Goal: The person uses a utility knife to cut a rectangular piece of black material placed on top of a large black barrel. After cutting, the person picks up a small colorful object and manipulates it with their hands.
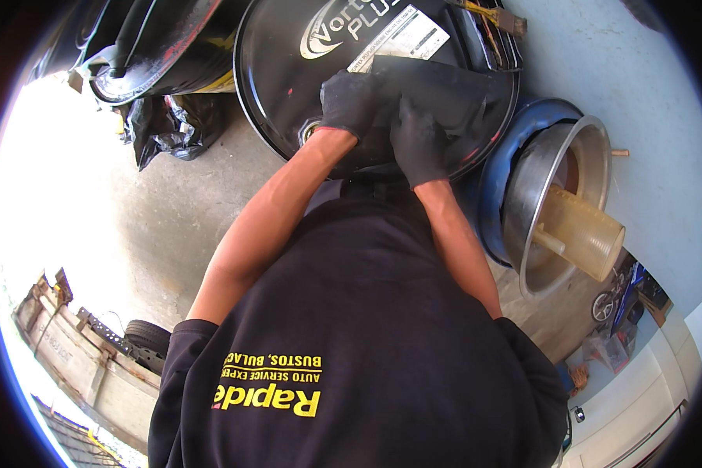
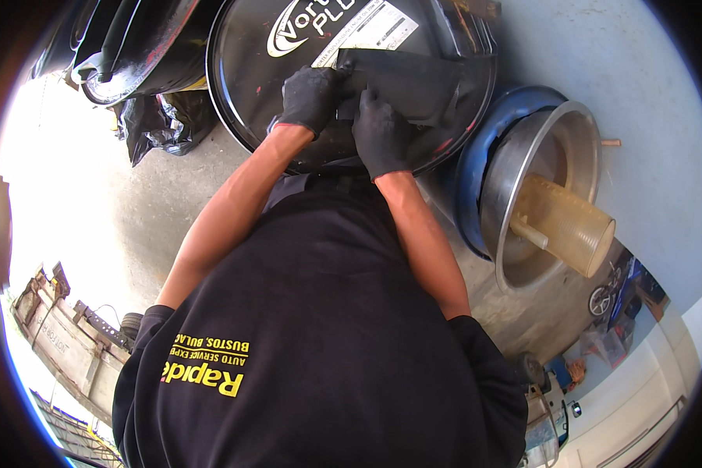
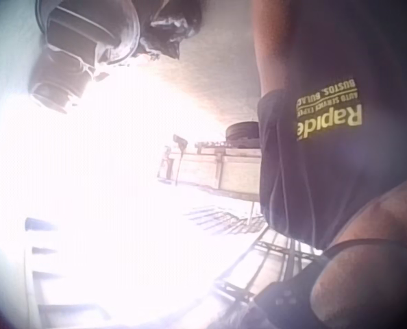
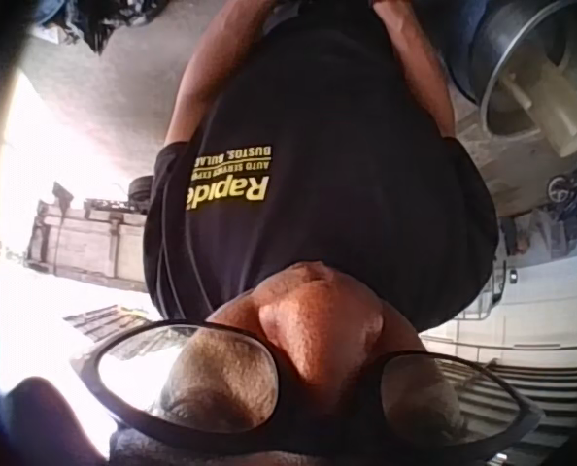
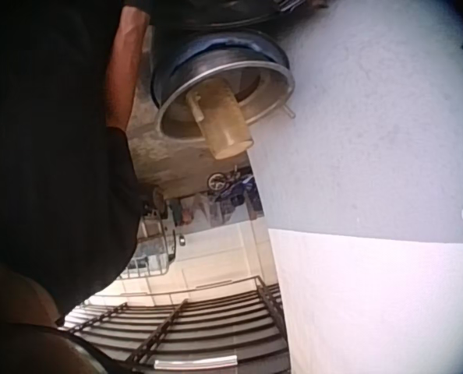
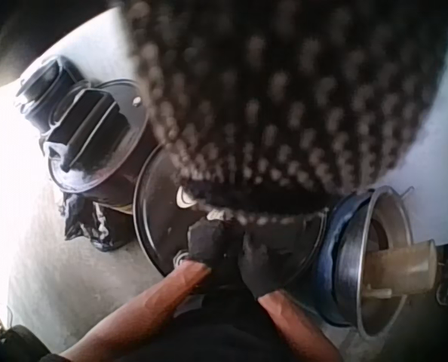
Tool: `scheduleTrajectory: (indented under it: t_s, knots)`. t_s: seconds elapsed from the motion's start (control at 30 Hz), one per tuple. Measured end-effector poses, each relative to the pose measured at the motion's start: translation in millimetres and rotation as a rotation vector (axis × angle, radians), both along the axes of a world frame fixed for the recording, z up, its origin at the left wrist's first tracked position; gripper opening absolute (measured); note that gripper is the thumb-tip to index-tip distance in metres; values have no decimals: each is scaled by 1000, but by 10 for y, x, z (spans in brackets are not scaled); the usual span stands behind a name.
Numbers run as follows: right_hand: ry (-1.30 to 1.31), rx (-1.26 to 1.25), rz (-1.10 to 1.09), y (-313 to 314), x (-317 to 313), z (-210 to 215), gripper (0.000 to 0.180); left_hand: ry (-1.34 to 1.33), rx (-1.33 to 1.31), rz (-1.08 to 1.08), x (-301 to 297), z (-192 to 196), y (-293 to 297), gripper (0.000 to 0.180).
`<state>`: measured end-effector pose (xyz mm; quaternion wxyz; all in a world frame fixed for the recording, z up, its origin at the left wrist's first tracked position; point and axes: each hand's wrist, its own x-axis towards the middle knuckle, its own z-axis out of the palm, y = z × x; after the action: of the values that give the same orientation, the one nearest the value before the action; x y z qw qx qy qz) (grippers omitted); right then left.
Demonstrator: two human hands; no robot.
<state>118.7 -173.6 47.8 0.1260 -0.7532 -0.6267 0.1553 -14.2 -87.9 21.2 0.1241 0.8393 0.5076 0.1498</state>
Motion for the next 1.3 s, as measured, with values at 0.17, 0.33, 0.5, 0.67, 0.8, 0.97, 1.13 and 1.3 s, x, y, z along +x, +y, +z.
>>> scheduleTrajectory:
  t_s: [0.17,0.33,0.5,0.67,0.8,0.97,1.13,1.3]
  knots:
    - [26,20,-4,-76,-15,36,28,6,-20,24,10,-36,-13,21]
    - [82,48,11,-144,-26,32,27,33,-59,4,-4,-56,-10,19]
    - [-2,94,58,-216,2,-30,26,-9,-34,6,0,5,-36,18]
    - [-29,46,76,-306,10,-34,27,-40,-54,15,-4,-37,-39,16]
    - [-48,69,77,-369,-7,-66,29,87,-251,-6,5,41,-9,41]
    - [-80,33,85,-432,-13,-81,31,37,-145,19,12,21,-38,28]
    - [-42,45,72,-516,-32,-94,29,82,-234,-1,17,59,-12,40]
    - [-100,40,93,-593,-51,-140,23,4,-107,1,-9,-12,-31,28]
